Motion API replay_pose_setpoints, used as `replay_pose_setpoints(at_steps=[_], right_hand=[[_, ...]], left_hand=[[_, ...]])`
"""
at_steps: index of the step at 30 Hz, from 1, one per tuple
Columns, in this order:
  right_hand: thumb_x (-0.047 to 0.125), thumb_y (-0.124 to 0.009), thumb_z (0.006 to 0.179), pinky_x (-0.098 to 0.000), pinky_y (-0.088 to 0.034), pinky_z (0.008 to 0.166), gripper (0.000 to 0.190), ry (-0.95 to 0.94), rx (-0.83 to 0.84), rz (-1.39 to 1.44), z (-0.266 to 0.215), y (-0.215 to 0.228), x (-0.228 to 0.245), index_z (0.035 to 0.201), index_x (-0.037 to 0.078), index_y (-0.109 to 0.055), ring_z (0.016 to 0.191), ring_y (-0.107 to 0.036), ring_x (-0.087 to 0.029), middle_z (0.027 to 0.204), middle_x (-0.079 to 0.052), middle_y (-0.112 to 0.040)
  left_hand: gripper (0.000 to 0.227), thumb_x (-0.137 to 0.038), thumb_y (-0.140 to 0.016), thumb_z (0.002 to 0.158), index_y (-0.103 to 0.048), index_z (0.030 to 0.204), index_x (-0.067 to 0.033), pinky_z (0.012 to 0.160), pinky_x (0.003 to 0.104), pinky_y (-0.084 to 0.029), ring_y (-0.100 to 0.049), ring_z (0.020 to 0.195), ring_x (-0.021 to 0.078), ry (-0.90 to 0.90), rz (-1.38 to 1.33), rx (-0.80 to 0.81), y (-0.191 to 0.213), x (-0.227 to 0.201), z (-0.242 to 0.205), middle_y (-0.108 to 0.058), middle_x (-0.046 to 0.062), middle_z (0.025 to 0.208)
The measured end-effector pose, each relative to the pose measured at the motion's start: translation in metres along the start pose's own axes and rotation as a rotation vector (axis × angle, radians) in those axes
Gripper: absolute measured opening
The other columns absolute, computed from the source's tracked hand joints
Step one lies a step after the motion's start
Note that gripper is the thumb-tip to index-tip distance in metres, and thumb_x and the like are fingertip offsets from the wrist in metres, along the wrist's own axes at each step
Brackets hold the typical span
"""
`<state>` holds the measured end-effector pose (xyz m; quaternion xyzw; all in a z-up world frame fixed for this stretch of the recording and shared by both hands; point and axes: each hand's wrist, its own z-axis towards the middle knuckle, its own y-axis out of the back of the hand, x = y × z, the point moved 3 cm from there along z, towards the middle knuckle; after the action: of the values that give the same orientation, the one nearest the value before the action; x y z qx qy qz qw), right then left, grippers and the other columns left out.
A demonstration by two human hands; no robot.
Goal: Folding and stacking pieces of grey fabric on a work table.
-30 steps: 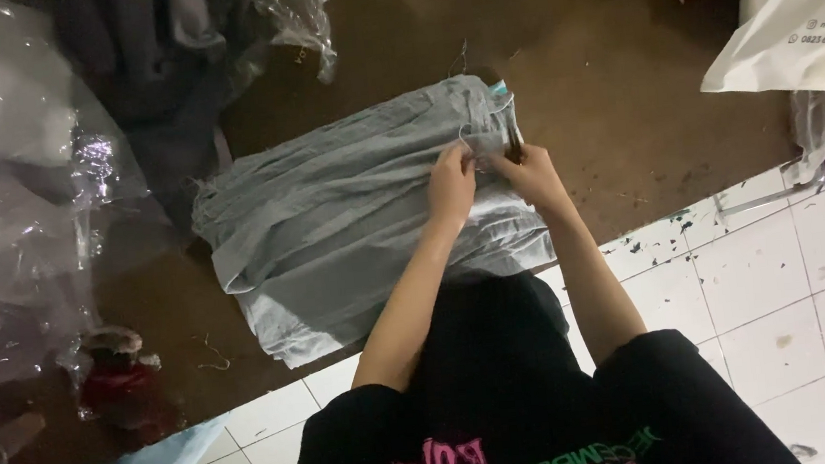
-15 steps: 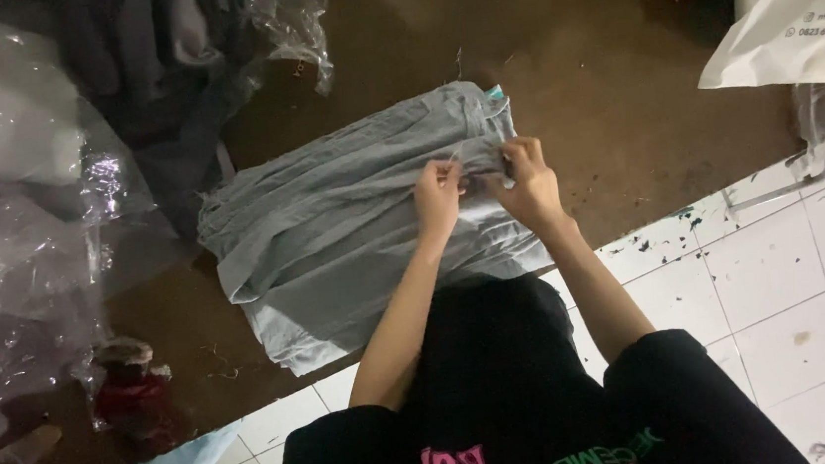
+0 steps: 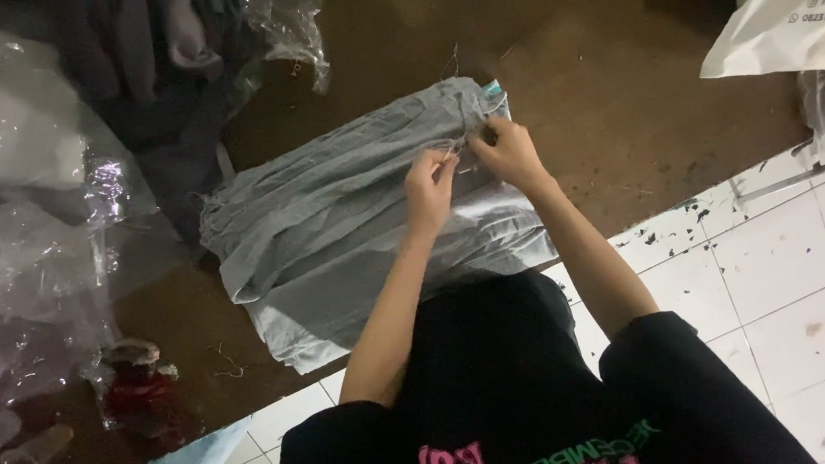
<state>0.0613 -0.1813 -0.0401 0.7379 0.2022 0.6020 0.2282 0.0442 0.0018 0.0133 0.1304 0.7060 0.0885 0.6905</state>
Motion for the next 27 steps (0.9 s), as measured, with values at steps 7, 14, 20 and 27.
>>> replay_pose_setpoints(at_steps=[7, 14, 20, 27], right_hand=[[0.022, -0.071, 0.087, -0.0357, -0.047, 0.061, 0.013, -0.119, 0.026, 0.051, 0.006, -0.009, -0.019, 0.082, 0.009, -0.069, 0.063, -0.060, -0.019, 0.069, -0.005, -0.063], [0.026, -0.075, 0.090, -0.0515, -0.058, 0.075, 0.032, 0.039, -0.135, -0.136, -0.016, 0.028, 0.050, 0.109, 0.003, -0.063, 0.089, -0.069, -0.041, 0.096, -0.017, -0.065], [0.027, -0.076, 0.082, -0.0486, -0.056, 0.068, 0.025, 0.066, -0.007, -0.338, -0.040, 0.036, 0.065, 0.093, 0.006, -0.066, 0.077, -0.071, -0.037, 0.079, -0.012, -0.067], [0.039, -0.075, 0.085, -0.0465, -0.054, 0.061, 0.031, -0.001, 0.184, -0.530, -0.026, 0.013, 0.045, 0.079, 0.010, -0.067, 0.067, -0.070, -0.035, 0.064, -0.008, -0.066]], left_hand=[[0.004, -0.011, -0.069, 0.099, -0.067, 0.096, -0.0105, 0.076, 0.032, -0.055, -0.069, 0.082, 0.0191, -0.073, 0.008, -0.032, 0.002, -0.002, 0.008, -0.070, 0.004, 0.085], [0.007, -0.016, -0.066, 0.104, -0.065, 0.105, -0.0083, 0.085, 0.037, -0.058, -0.071, 0.095, 0.0234, 0.075, -0.027, -0.021, -0.013, 0.037, 0.012, -0.070, 0.009, 0.095], [0.012, -0.015, -0.067, 0.103, -0.063, 0.105, -0.0039, 0.091, 0.042, -0.058, -0.071, 0.103, 0.0284, 0.230, -0.085, -0.001, -0.013, 0.043, 0.018, -0.071, 0.014, 0.099], [0.014, -0.016, -0.065, 0.104, -0.062, 0.109, -0.0032, 0.095, 0.047, -0.058, -0.069, 0.111, 0.0320, 0.293, -0.093, 0.052, -0.002, 0.015, 0.015, -0.070, 0.016, 0.105]])
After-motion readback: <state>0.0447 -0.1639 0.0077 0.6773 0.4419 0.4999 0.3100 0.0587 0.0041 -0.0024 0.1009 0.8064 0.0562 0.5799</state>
